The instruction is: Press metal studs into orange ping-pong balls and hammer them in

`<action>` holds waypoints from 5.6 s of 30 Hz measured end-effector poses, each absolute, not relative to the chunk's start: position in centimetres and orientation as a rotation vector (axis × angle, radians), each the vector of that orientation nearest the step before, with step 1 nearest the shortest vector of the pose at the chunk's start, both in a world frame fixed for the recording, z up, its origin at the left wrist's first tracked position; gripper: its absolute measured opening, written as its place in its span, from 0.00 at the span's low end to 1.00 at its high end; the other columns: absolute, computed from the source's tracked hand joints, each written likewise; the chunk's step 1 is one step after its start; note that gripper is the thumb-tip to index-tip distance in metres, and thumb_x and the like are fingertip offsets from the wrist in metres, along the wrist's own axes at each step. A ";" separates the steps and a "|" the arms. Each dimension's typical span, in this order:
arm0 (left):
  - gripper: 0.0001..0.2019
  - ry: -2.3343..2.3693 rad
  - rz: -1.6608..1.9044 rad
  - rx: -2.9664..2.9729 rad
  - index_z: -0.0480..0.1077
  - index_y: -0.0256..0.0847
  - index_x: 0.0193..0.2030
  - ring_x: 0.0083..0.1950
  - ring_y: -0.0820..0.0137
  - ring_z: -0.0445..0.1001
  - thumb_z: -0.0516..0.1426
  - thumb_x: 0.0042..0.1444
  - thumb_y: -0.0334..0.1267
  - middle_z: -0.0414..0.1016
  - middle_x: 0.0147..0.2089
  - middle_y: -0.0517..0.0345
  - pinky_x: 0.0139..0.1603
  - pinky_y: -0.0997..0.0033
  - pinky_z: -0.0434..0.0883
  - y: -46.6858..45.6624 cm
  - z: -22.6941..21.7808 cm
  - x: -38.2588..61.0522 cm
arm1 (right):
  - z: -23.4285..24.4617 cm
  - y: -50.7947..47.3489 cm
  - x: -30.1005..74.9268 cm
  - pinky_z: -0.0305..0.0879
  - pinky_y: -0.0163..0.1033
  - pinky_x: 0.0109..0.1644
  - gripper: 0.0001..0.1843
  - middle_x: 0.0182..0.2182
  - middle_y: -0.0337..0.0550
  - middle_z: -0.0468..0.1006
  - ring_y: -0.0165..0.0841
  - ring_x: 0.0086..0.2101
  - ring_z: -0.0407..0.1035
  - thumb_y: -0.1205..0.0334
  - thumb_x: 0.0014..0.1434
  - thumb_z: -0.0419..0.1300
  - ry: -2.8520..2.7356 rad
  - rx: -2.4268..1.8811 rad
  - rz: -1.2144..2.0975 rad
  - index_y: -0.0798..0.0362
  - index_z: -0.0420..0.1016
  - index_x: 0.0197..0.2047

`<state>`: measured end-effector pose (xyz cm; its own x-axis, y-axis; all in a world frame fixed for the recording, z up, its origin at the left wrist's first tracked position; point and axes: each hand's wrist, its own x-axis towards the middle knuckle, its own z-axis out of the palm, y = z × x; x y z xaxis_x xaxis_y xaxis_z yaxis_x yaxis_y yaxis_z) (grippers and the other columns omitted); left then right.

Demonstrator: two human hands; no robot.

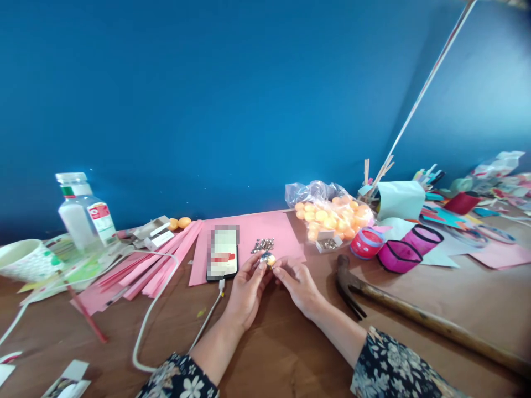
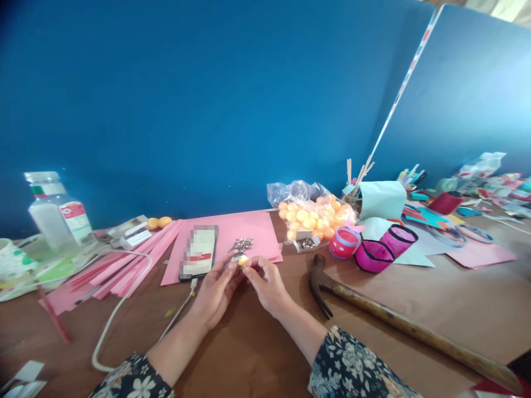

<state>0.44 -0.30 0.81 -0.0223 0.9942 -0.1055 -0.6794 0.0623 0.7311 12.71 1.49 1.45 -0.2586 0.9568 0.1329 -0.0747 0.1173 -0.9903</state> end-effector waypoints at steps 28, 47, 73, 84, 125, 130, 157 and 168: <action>0.20 0.793 1.469 0.555 0.69 0.40 0.48 0.48 0.67 0.71 0.62 0.45 0.34 0.75 0.45 0.54 0.54 0.66 0.63 -0.3 0.8 0.5 | 1.6 1.3 12.7 0.62 0.33 0.30 0.12 0.21 0.35 0.67 0.27 0.23 0.61 0.54 0.53 0.56 -1.464 -1.031 1.268 0.54 0.67 0.27; 0.19 0.824 1.489 0.560 0.71 0.41 0.46 0.47 0.69 0.71 0.62 0.44 0.33 0.75 0.45 0.55 0.53 0.68 0.63 -0.3 1.0 0.6 | 1.6 1.3 12.7 0.61 0.33 0.29 0.12 0.21 0.35 0.68 0.27 0.23 0.61 0.53 0.54 0.56 -1.487 -1.053 1.236 0.54 0.69 0.28; 0.17 0.834 1.476 0.611 0.71 0.42 0.45 0.47 0.69 0.70 0.61 0.46 0.33 0.74 0.46 0.57 0.52 0.67 0.65 -0.4 1.1 0.6 | 1.8 1.1 12.9 0.60 0.32 0.30 0.13 0.23 0.36 0.68 0.27 0.25 0.61 0.53 0.54 0.56 -1.497 -1.038 1.280 0.55 0.68 0.29; 0.16 0.834 1.495 0.692 0.70 0.43 0.46 0.45 0.70 0.70 0.60 0.48 0.34 0.74 0.43 0.58 0.52 0.67 0.65 -0.4 0.6 0.5 | 1.6 1.3 12.9 0.60 0.34 0.33 0.15 0.23 0.37 0.69 0.28 0.26 0.62 0.51 0.52 0.58 -1.414 -1.000 1.377 0.56 0.69 0.28; 0.16 0.904 1.429 0.697 0.71 0.40 0.45 0.48 0.66 0.71 0.60 0.48 0.38 0.75 0.46 0.54 0.52 0.64 0.66 -0.6 0.6 0.6 | 1.3 1.6 12.6 0.65 0.34 0.32 0.14 0.23 0.35 0.70 0.27 0.25 0.66 0.54 0.46 0.64 -1.273 -0.959 1.476 0.54 0.65 0.29; 0.17 0.925 1.410 0.700 0.70 0.41 0.46 0.47 0.66 0.72 0.60 0.48 0.39 0.75 0.46 0.54 0.51 0.65 0.67 -0.5 0.5 0.5 | 0.9 1.5 12.6 0.66 0.36 0.34 0.16 0.26 0.36 0.72 0.29 0.27 0.68 0.55 0.48 0.63 -1.349 -0.961 1.401 0.51 0.64 0.38; 0.18 0.768 1.406 0.685 0.69 0.38 0.49 0.43 0.66 0.73 0.55 0.53 0.42 0.74 0.45 0.49 0.46 0.63 0.69 -0.7 1.1 0.4 | 1.7 1.8 12.9 0.60 0.30 0.24 0.20 0.25 0.37 0.72 0.23 0.20 0.60 0.50 0.52 0.58 -1.244 -0.916 1.543 0.54 0.71 0.44; 0.19 0.806 1.425 0.739 0.69 0.41 0.48 0.45 0.66 0.71 0.59 0.48 0.39 0.72 0.48 0.52 0.48 0.64 0.68 -0.5 1.3 0.6 | 2.1 1.2 12.8 0.67 0.35 0.33 0.21 0.37 0.44 0.74 0.29 0.30 0.68 0.52 0.52 0.58 -1.312 -1.024 1.381 0.54 0.68 0.47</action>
